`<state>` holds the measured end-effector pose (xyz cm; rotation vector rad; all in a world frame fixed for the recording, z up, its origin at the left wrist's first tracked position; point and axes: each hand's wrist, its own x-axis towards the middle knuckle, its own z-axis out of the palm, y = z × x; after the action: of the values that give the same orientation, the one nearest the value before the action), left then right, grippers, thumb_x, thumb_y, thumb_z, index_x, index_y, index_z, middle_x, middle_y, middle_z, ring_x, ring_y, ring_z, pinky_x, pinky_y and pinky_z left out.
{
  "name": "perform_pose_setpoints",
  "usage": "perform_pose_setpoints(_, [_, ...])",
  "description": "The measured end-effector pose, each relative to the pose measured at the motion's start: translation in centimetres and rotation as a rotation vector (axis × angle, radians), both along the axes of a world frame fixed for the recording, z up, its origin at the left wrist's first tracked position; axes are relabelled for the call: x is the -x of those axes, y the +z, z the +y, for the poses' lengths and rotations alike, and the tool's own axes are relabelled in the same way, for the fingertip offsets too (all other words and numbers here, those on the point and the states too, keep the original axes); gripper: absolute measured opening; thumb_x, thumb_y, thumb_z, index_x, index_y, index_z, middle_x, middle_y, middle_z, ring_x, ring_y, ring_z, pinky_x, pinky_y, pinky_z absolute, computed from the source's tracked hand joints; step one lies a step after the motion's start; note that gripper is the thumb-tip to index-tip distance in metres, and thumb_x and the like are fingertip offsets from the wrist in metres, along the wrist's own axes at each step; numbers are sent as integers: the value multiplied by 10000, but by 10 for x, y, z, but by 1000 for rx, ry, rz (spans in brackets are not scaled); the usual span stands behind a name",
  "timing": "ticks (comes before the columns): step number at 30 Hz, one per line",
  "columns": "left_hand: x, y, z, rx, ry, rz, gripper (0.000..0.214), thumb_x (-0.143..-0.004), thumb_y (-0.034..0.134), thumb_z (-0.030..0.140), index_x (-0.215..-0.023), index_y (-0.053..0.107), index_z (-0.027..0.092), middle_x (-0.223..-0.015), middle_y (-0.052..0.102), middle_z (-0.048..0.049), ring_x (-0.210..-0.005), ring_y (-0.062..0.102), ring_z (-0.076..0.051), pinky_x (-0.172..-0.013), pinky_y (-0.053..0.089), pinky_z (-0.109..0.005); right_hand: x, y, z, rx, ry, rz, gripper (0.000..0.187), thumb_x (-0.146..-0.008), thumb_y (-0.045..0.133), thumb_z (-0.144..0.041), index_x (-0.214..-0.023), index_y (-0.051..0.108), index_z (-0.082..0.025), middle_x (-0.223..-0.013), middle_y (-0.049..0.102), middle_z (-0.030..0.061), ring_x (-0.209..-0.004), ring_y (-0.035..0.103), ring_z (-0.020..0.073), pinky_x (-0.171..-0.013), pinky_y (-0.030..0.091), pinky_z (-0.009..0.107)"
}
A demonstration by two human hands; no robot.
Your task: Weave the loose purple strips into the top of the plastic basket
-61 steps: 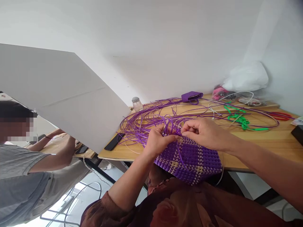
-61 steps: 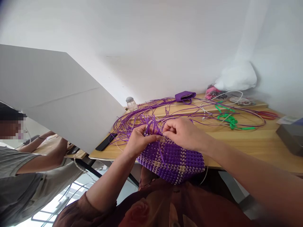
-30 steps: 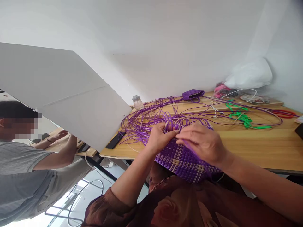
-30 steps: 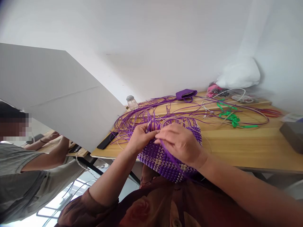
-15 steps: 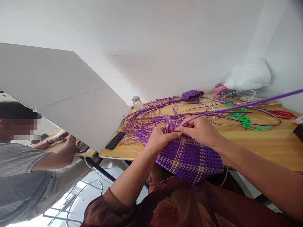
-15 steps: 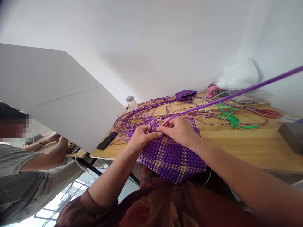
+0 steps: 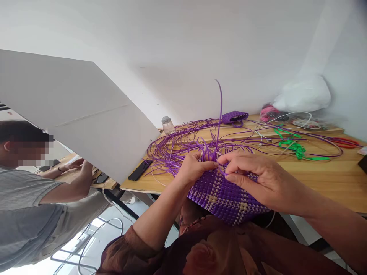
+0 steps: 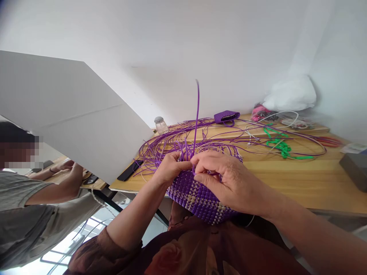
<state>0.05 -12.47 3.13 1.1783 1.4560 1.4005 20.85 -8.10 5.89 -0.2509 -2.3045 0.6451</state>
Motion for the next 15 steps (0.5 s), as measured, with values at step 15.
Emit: perform_pose_setpoints(15, [-5, 5, -4, -76, -87, 66, 187, -658, 800, 267, -761, 706, 142, -696, 650, 16, -598, 515, -89, -624, 381, -240, 38, -7, 34, 714, -101, 32, 229, -763, 741, -323, -908, 630, -183, -631, 695, 10, -540, 672, 154, -523, 562, 263])
